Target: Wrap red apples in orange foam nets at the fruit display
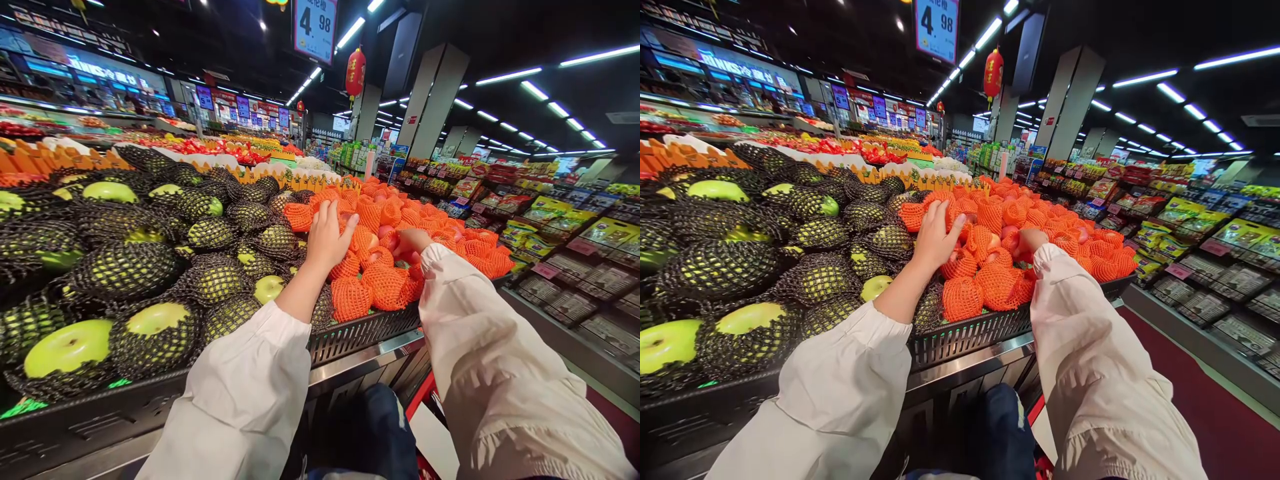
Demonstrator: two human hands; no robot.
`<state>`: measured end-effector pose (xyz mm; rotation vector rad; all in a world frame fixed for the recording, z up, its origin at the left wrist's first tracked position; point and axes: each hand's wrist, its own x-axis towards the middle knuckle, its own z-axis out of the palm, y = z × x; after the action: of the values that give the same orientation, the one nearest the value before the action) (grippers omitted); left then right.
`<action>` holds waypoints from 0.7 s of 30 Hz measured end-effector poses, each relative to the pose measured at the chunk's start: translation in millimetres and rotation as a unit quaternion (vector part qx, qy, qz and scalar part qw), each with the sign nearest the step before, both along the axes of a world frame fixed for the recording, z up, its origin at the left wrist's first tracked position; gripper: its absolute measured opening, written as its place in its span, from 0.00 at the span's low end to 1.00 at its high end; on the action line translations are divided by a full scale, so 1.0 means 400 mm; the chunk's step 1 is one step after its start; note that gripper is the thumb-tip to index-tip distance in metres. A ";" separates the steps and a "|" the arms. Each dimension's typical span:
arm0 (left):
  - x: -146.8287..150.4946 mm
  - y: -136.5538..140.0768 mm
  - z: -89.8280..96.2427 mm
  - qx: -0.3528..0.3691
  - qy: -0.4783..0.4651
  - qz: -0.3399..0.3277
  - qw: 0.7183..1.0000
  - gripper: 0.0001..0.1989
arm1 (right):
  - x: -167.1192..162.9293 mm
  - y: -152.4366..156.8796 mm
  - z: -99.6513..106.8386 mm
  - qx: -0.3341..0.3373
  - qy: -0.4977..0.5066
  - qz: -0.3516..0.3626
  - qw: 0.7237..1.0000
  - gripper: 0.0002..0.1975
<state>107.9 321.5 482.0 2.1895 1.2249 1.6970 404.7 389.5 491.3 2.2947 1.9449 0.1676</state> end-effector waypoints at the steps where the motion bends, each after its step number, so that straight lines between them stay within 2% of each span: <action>1: 0.000 -0.001 0.001 -0.002 0.005 -0.003 1.000 0.33 | -0.001 -0.005 0.008 0.000 -0.006 0.004 1.000 0.38; 4: 0.000 -0.008 0.007 -0.015 0.034 -0.021 0.999 0.33 | 0.005 -0.033 0.052 0.035 -0.007 0.019 0.999 0.48; 5: 0.000 -0.011 0.008 -0.019 0.046 -0.031 0.998 0.34 | 0.006 -0.045 0.073 0.070 0.007 0.019 0.997 0.50; 7: 0.002 -0.019 0.012 -0.024 0.070 -0.058 0.996 0.38 | -0.004 -0.069 0.119 0.175 0.079 0.016 0.981 0.47; 9: 0.006 -0.027 0.013 -0.023 0.086 -0.093 0.992 0.43 | -0.043 -0.088 0.159 0.282 0.201 0.020 0.938 0.40; 11: 0.009 -0.031 0.013 -0.020 0.091 -0.128 0.987 0.48 | -0.115 -0.100 0.177 0.323 0.342 0.031 0.882 0.34; 14: 0.010 -0.029 0.013 -0.005 0.073 -0.147 0.986 0.57 | -0.261 -0.118 0.157 0.270 0.536 0.067 0.797 0.28; 16: 0.005 -0.025 0.016 0.011 0.036 -0.116 0.992 0.55 | -0.345 -0.137 0.131 0.242 0.598 0.107 0.757 0.28; 19: -0.006 -0.022 0.024 0.023 -0.030 -0.040 0.998 0.41 | -0.394 -0.169 0.115 0.196 0.613 0.208 0.737 0.30; 21: -0.010 -0.023 0.027 0.030 -0.065 -0.001 0.997 0.37 | -0.362 -0.179 0.128 0.171 0.584 0.257 0.751 0.30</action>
<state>103.8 312.4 493.0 2.0737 1.1540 1.8671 260.0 317.8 542.5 2.0999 3.3096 -1.2887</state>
